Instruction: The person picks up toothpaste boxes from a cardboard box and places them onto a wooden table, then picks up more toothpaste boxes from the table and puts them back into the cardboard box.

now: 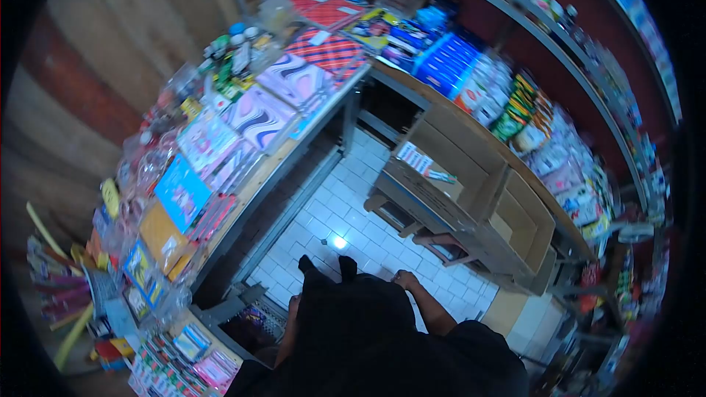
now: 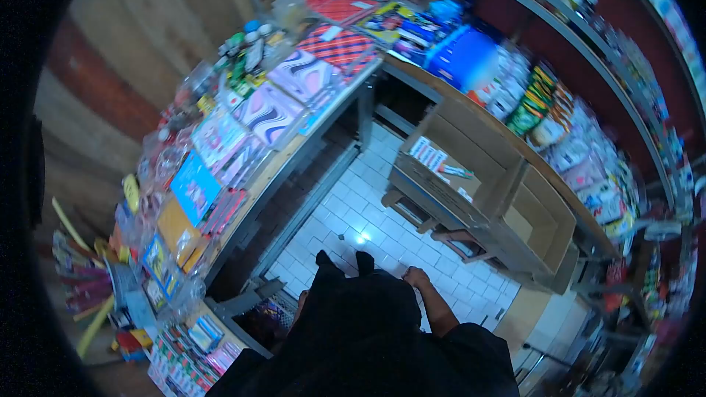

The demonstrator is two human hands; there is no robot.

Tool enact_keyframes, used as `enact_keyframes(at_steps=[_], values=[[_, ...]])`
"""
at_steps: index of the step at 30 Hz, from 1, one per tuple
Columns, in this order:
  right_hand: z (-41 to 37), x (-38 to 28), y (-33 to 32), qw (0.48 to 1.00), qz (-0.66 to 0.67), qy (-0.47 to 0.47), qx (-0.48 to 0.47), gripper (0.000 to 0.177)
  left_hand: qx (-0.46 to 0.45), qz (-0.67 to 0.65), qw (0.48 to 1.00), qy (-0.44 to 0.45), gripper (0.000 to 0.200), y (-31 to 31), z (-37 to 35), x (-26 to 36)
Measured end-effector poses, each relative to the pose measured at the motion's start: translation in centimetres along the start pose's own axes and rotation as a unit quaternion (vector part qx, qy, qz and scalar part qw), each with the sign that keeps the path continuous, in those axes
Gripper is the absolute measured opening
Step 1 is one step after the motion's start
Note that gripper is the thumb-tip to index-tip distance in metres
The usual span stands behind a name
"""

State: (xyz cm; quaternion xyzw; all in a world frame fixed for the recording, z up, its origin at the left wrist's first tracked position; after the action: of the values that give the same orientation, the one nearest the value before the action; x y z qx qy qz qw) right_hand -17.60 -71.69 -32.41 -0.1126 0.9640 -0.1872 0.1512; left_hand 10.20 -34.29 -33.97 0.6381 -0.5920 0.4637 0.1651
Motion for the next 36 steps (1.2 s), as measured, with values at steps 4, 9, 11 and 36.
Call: enact_keyframes(at_steps=[4,9,11,36], values=[[-1.1,2.8,1.1,0.997,0.08,0.002,-0.001,0.047,-0.01,-0.292,0.944,-0.153,0.023,-0.4,4.7,3.0],[-0.4,2.4,2.0,0.977,0.194,-0.078,0.044,0.031,-0.075,-0.261,0.937,-0.218,0.025,-1.2,10.9,4.5],[0.4,1.8,2.0,0.962,0.233,-0.122,0.067,0.031,-0.097,-0.199,0.948,-0.229,0.029,-2.3,13.8,3.7],[-7.0,-12.4,-43.1,0.669,0.679,-0.287,0.096,0.03,-0.155,-0.149,0.943,-0.253,0.021,-9.1,35.9,22.1]])
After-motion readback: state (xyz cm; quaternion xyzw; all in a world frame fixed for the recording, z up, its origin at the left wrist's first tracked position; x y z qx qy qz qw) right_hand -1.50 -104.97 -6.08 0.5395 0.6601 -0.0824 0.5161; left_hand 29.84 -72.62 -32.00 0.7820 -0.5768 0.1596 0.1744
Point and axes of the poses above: each hand's wrist, its own z-axis towards the middle knuckle, its own y-axis out of the palm, x = y × z, the point moved 10 cm from there along z, towards the middle knuckle, and after that the axes turned 10 degrees about -x, right-handed, at the moved point
